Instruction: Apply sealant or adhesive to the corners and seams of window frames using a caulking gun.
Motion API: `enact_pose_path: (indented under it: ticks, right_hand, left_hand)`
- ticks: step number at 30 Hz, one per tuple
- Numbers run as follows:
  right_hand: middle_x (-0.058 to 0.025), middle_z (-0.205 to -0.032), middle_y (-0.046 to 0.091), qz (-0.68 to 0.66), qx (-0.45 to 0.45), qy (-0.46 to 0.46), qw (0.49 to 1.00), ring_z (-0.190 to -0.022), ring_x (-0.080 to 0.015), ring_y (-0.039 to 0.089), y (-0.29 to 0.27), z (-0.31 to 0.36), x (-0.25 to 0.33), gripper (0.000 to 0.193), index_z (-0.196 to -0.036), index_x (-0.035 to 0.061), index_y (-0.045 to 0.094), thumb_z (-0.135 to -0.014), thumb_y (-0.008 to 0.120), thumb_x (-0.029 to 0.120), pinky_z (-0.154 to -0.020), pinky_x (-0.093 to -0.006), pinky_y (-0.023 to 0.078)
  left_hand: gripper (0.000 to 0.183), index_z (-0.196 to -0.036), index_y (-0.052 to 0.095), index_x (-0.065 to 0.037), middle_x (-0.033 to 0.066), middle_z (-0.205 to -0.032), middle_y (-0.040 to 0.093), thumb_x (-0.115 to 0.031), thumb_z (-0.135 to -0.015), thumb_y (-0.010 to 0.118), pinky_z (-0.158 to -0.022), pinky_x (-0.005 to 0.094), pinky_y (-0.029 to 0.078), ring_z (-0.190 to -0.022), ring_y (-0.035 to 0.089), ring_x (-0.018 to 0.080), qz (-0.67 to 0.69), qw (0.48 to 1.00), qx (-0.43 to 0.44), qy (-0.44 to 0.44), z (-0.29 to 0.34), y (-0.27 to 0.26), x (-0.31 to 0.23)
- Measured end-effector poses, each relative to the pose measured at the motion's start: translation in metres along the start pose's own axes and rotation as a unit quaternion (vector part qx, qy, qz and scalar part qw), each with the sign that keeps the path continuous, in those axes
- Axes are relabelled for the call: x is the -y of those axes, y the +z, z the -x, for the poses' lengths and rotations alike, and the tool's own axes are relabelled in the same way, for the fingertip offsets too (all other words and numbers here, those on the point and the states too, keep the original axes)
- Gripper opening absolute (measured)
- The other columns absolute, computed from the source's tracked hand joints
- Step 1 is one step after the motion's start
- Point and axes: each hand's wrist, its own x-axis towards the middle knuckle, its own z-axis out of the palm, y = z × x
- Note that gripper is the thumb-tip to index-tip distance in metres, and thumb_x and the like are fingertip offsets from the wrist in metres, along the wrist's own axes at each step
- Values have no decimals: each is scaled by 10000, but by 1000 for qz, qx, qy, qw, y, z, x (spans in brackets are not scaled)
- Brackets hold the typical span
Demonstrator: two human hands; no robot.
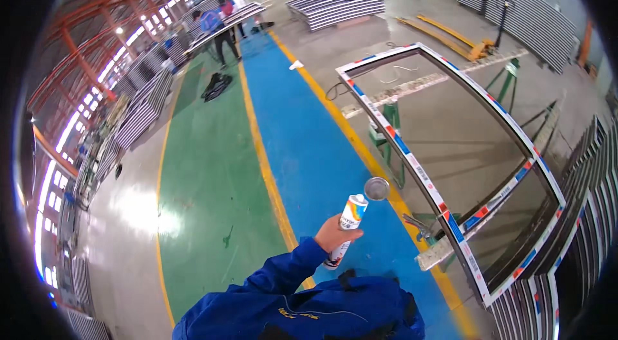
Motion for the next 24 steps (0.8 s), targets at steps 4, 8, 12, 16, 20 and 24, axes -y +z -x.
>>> enact_pose_path:
  ticks: [4,8,12,16,20,24]
  right_hand:
    - [-178,-697,574,105,-121,40,986,-676,-346,594,16,-10,-3,292,-1025,49,567,-785,614,208,-588,-431,460]
    - [-121,-808,604,321,-155,55,933,-653,-320,592,-3,-20,30,141,-848,27,591,-737,574,111,-558,-439,485]
    - [-111,-1053,572,359,-205,27,910,-772,-294,588,-6,-28,31,188,-901,23,611,-733,557,86,-667,-407,492]
    - [-148,-994,586,329,-230,-28,915,-768,-321,587,0,-42,8,241,-954,4,615,-749,565,122,-683,-417,487]
    - [-217,-838,581,85,-257,-168,948,-804,-367,569,11,-49,-34,278,-1040,8,559,-839,537,199,-701,-433,449]
    - [-209,-918,574,113,-264,-229,930,-828,-380,538,-6,-36,-21,274,-1018,0,560,-902,432,213,-711,-442,430]
  left_hand:
    - [303,-961,559,-50,25,-773,621,-201,-784,754,-599,276,486,-660,595,108,3,1000,-4,-2,6,-2,1]
    - [361,-977,557,-28,32,-761,614,-233,-767,767,-580,289,471,-644,586,112,36,999,3,11,9,1,7]
    - [367,-980,554,-29,27,-765,611,-238,-768,770,-585,289,472,-650,586,111,25,1000,7,9,12,2,10]
    - [357,-978,556,-35,26,-766,608,-242,-775,765,-590,288,472,-658,586,112,37,999,-3,3,20,0,13]
    - [351,-977,558,-40,30,-769,609,-244,-779,763,-592,287,472,-661,586,115,47,999,-3,7,19,0,18]
    - [298,-982,558,-47,31,-803,627,-191,-801,745,-619,276,490,-672,596,112,27,1000,-3,-7,20,-5,15]
